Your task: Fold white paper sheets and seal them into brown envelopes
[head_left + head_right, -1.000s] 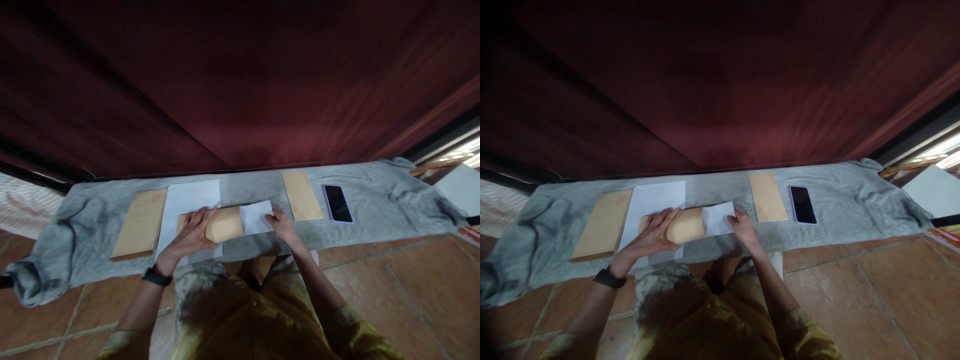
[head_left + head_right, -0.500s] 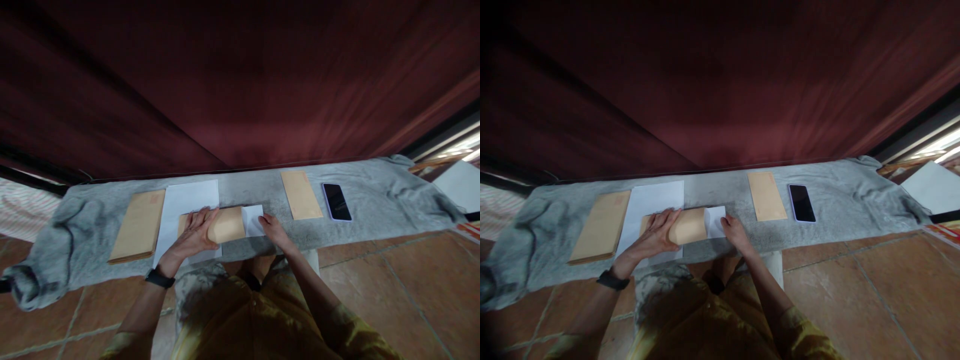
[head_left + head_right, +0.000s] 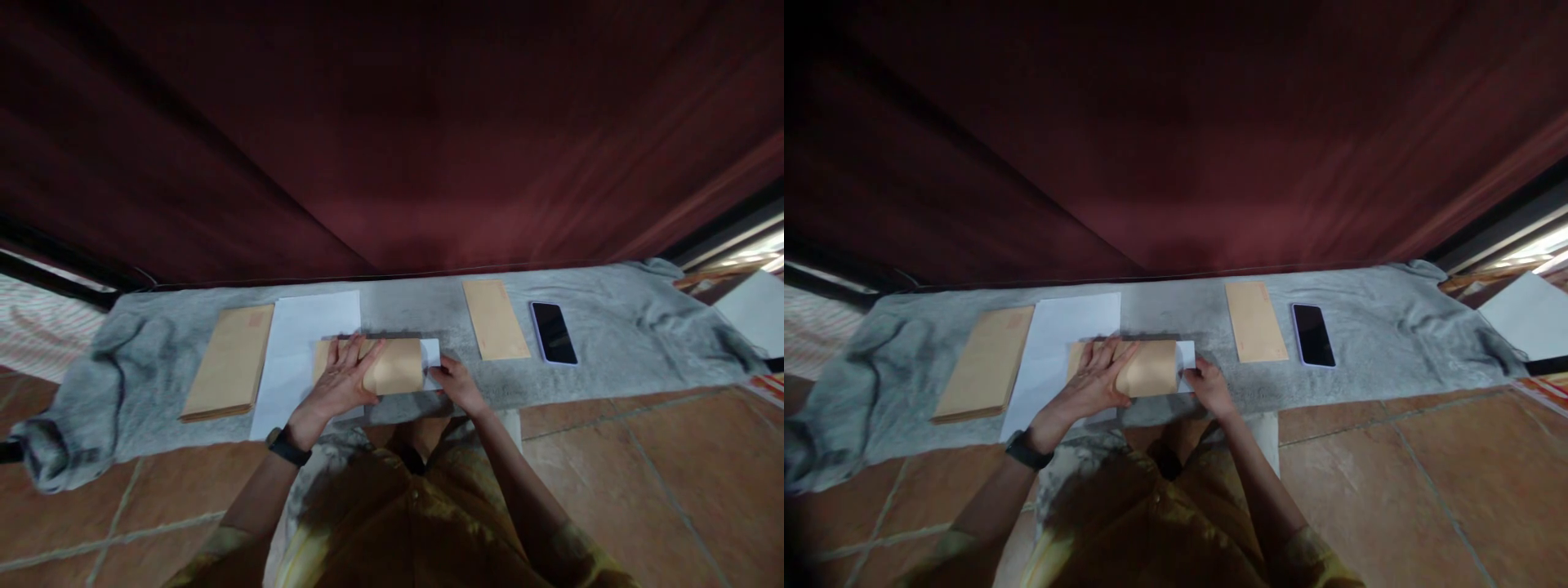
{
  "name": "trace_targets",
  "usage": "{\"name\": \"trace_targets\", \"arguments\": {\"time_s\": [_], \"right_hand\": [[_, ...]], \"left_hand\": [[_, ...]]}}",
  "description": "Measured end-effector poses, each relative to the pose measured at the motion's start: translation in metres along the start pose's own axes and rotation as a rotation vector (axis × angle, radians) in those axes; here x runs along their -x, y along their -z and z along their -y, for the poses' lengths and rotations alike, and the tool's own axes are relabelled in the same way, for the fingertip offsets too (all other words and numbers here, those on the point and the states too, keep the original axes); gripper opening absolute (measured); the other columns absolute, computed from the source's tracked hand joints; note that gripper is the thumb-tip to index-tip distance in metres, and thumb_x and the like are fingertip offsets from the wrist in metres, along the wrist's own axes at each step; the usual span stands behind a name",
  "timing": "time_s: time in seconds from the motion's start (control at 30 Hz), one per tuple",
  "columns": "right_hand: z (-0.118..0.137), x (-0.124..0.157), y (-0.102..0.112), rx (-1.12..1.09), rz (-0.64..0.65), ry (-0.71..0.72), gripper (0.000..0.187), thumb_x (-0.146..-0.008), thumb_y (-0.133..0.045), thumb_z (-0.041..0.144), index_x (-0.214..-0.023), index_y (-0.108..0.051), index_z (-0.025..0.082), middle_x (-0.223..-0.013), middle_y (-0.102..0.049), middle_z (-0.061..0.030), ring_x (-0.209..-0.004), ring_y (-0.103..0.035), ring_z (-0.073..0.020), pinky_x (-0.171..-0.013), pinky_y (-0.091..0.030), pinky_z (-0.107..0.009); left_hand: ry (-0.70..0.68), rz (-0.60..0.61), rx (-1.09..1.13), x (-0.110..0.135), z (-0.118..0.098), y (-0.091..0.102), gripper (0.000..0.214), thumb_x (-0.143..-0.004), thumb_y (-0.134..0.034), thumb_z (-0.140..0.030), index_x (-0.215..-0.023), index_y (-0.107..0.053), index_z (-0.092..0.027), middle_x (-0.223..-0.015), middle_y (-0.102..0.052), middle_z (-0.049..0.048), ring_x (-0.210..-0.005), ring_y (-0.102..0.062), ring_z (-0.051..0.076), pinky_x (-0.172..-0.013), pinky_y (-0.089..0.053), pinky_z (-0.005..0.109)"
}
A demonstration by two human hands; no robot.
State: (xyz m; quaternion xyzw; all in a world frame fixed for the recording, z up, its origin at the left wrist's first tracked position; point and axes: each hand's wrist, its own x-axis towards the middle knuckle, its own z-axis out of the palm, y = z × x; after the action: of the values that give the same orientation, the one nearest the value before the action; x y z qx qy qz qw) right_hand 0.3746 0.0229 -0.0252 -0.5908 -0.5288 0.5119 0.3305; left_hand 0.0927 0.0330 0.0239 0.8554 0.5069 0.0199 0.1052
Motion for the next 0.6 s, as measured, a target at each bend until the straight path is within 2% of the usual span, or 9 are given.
{"name": "trace_targets", "arguments": {"time_s": [0.13,0.3,0.5,0.6], "right_hand": [[0.000,0.002,0.004,-0.052,0.041,-0.057,0.021,-0.079,-0.059,0.042,-0.077,-0.067,0.022,-0.064,-0.060,0.0020,-0.058,-0.058,-0.0164,-0.049,-0.053,-0.028],[-0.003,0.005,0.011,-0.070,0.088,-0.069,0.025,-0.080,-0.058,0.045,-0.080,-0.069,0.023,-0.069,-0.063,0.0013,-0.065,-0.059,-0.0175,-0.056,-0.055,-0.030],[-0.003,0.010,0.023,-0.001,0.136,-0.053,0.029,-0.082,-0.059,0.046,-0.075,-0.070,0.021,-0.071,-0.065,0.0003,-0.066,-0.058,-0.0164,-0.062,-0.049,-0.029],[0.002,0.013,0.026,-0.002,0.115,-0.058,0.029,-0.080,-0.061,0.047,-0.080,-0.071,0.020,-0.074,-0.067,-0.0003,-0.068,-0.059,-0.0169,-0.063,-0.047,-0.028]], "left_hand": [[-0.007,0.036,-0.053,-0.007,-0.010,0.002,0.120,-0.065,-0.087,-0.046,-0.161,-0.018,-0.030,-0.165,-0.027,0.0203,-0.153,-0.020,0.042,-0.122,-0.005,0.066],[-0.026,-0.005,-0.124,-0.010,-0.017,0.004,0.120,-0.066,-0.088,-0.045,-0.162,-0.016,-0.032,-0.165,-0.026,0.0186,-0.154,-0.018,0.042,-0.121,0.001,0.068],[-0.052,-0.064,-0.211,-0.011,-0.036,0.020,0.123,-0.069,-0.087,-0.037,-0.162,-0.008,-0.031,-0.167,-0.022,0.0200,-0.154,-0.016,0.043,-0.122,-0.002,0.069],[-0.046,-0.076,-0.281,-0.012,-0.046,0.025,0.124,-0.072,-0.085,-0.038,-0.162,0.000,-0.031,-0.167,-0.021,0.0199,-0.155,-0.015,0.041,-0.122,-0.004,0.068]]}}
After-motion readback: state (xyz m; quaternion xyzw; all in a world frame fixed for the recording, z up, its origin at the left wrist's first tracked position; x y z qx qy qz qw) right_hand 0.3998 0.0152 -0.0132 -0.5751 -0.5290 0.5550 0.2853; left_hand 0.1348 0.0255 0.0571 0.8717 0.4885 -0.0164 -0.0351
